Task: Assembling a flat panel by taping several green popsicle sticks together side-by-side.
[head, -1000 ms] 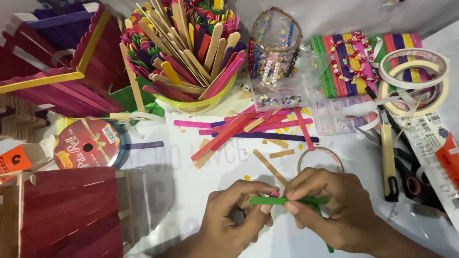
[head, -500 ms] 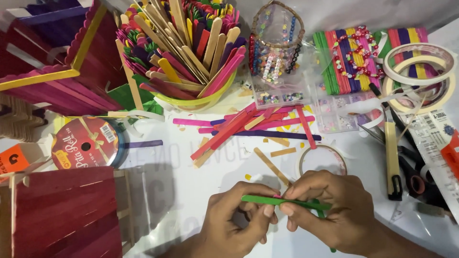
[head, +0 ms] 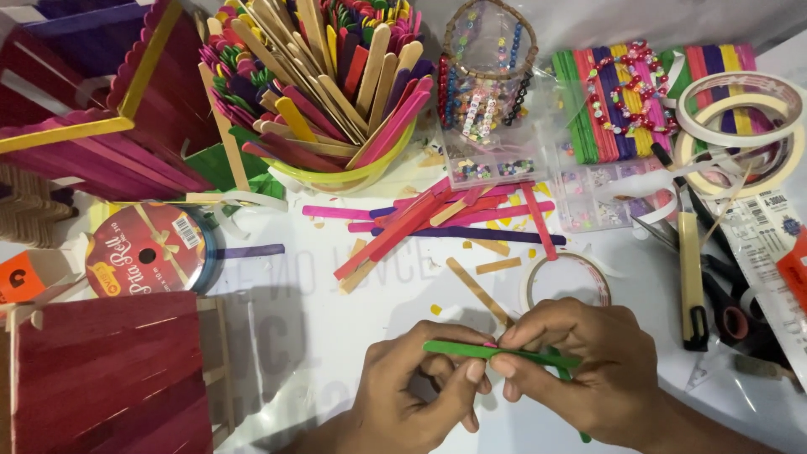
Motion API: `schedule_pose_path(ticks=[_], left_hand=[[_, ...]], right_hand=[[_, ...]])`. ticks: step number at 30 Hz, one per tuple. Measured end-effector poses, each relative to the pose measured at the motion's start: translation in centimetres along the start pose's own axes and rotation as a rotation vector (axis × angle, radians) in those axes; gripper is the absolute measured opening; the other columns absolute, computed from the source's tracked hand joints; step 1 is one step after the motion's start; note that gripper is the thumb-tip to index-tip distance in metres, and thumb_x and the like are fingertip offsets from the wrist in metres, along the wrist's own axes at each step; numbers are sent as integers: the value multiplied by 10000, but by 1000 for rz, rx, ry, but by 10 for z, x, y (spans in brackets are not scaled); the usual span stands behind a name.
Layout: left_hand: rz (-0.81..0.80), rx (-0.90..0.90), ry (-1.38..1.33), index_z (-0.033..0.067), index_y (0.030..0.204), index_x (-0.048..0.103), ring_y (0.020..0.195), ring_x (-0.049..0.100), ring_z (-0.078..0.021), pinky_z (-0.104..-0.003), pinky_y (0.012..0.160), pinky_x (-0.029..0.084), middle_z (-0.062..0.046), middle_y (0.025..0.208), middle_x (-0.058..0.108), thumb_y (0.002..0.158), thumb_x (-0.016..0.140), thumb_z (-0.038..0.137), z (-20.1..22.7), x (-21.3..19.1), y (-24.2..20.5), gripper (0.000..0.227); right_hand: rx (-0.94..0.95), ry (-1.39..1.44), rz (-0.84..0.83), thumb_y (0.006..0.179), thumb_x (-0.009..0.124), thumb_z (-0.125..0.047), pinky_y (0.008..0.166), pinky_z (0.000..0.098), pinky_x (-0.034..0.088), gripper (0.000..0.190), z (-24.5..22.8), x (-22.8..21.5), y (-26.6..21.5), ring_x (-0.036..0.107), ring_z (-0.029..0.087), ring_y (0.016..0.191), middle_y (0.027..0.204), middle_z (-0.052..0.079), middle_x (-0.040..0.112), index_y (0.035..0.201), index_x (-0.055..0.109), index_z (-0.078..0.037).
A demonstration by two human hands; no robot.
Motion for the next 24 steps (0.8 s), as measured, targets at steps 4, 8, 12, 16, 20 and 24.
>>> schedule_pose_path(ticks=[4, 8, 12, 16, 20, 24], left_hand=[[0, -46, 0, -14, 1074, 664, 449, 696, -157, -202, 428, 522, -111, 692, 733, 1001, 633, 158, 0, -1, 0, 190], [-5, -27, -19, -37, 1062, 652, 439, 686, -162, -206, 419, 517, -122, 693, 723, 1007, 620, 150, 3, 0, 3, 197], [12, -47, -8, -27, 1038, 657, 429, 679, -149, -210, 374, 527, -114, 691, 723, 999, 624, 146, 2, -1, 2, 180], [18, -71, -13, -26, 958, 641, 419, 681, -157, -232, 395, 559, -118, 687, 734, 982, 647, 152, -5, -2, -1, 180], [27, -53, -21, -45, 947, 654, 393, 668, -168, -231, 390, 548, -120, 632, 719, 981, 649, 134, -5, -3, 0, 182], [-11, -36, -5, -12, 1007, 694, 412, 681, -159, -215, 385, 517, -99, 664, 732, 1000, 633, 146, -4, -1, 1, 170]], right_hand=[[1, -30, -4, 770, 828, -149, 427, 130, 611, 200, 4, -1, -2, 809, 55, 443, 689, -2, 785, 880, 666, -106], [21, -25, 17, 753, 839, -125, 427, 121, 598, 215, 9, -3, -4, 810, 57, 445, 678, 3, 782, 871, 661, -108], [54, -12, 14, 764, 832, -128, 434, 140, 611, 199, 11, -2, -5, 799, 62, 432, 684, 3, 788, 872, 665, -114], [41, 14, 8, 773, 825, -126, 444, 149, 620, 196, 12, -1, -5, 797, 67, 442, 691, 11, 789, 883, 666, -95], [72, 54, -2, 799, 801, -143, 459, 166, 638, 171, 10, 1, -2, 793, 68, 445, 549, 23, 765, 900, 671, -95], [135, 173, -54, 830, 778, -125, 446, 196, 677, 151, 19, 6, -6, 792, 107, 456, 566, 82, 775, 926, 681, -62]])
Point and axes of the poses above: each hand's wrist, its own y-axis towards the middle knuckle, its own x-axis out of the palm, z = x × y, the point moved 9 cm from there along y, towards the middle knuckle
